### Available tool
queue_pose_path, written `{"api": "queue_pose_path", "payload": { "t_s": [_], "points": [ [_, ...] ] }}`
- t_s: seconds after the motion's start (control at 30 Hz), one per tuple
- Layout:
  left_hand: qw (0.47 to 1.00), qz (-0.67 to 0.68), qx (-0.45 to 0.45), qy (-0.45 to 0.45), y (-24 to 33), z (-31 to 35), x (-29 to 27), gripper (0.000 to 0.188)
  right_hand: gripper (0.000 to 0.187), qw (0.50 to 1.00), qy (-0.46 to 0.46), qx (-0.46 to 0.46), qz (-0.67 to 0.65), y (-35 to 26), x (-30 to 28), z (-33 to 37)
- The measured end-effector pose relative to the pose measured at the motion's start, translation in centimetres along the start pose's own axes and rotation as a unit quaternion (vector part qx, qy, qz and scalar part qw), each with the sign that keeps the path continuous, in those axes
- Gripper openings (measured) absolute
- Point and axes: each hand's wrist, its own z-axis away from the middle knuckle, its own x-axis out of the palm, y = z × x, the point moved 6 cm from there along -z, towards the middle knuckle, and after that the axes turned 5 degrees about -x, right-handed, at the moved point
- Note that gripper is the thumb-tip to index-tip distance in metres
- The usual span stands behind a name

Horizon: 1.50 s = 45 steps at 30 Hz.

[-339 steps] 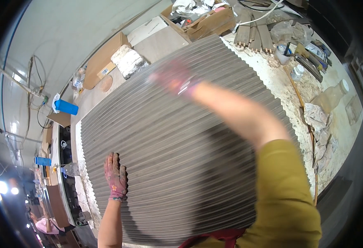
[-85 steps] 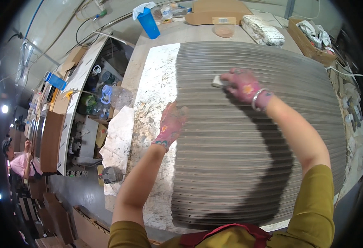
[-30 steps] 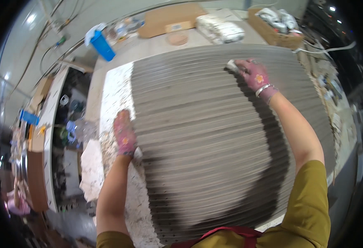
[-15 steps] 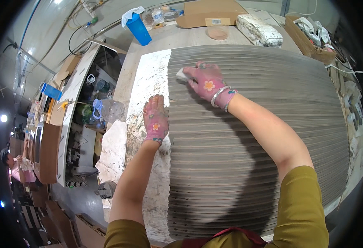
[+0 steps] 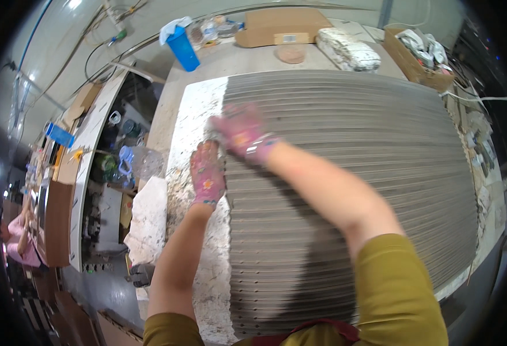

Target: The person cleans a grooved wooden panel using a small white sponge, moving it along the grooves. They then apply a liquid from a small bottle to the edge of the panel and wipe it down with a cloth.

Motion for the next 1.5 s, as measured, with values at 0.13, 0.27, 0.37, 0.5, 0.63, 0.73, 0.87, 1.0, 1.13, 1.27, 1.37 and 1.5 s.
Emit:
{"api": "queue_pose_path", "payload": {
  "t_s": [0.13,0.27,0.37,0.5,0.63,0.73,0.87,1.0,1.13,1.27,1.37,1.5],
  "points": [
    [0.998,-0.031,0.019,0.06,-1.6,0.7,0.0,0.049,0.037,0.984,-0.1,0.146,-0.001,4.9,4.7,1.4],
    [0.998,-0.005,0.037,0.057,1.7,0.1,-0.6,0.048,0.031,0.945,-0.011,0.312,-0.098,25.4,-3.1,17.1],
    [1.0,0.021,-0.001,-0.001,1.4,-0.4,0.2,0.057,0.029,0.924,0.032,0.343,-0.168,26.1,-3.7,16.6],
    [0.999,-0.016,0.015,0.026,-0.6,0.1,-0.2,0.048,0.027,0.991,-0.052,0.12,0.038,7.4,-2.6,4.7],
    [0.999,-0.004,0.037,0.036,-1.2,0.4,-0.2,0.051,0.026,0.982,0.078,0.097,0.14,12.0,-4.4,10.6],
    [0.999,-0.01,0.026,0.028,-0.5,0.2,0.6,0.054,0.029,0.862,0.014,0.494,-0.112,28.5,-9.2,23.1],
    [0.999,-0.036,0.027,0.026,0.8,-0.2,1.1,0.053,0.032,0.901,0.017,0.432,0.026,33.3,-12.7,24.0],
    [0.999,-0.027,-0.005,0.017,-1.3,-0.2,0.8,0.053,0.032,0.98,-0.015,0.194,-0.033,12.9,-2.1,4.2],
    [0.996,0.002,0.059,0.073,0.6,0.2,-1.3,0.047,0.026,0.995,-0.09,0.04,0.029,5.6,4.2,-1.8],
    [0.997,0.015,0.039,0.068,0.3,0.0,-1.3,0.045,0.025,0.986,-0.082,0.145,-0.007,11.2,1.7,-1.0],
    [0.996,0.005,0.035,0.079,-0.2,0.4,-1.3,0.045,0.024,0.989,-0.083,0.116,0.029,8.8,1.7,-2.1],
    [1.0,-0.004,-0.022,-0.012,0.0,0.1,-1.0,0.061,0.026,0.98,-0.182,0.082,0.023,6.0,5.5,-3.2]
  ]
}}
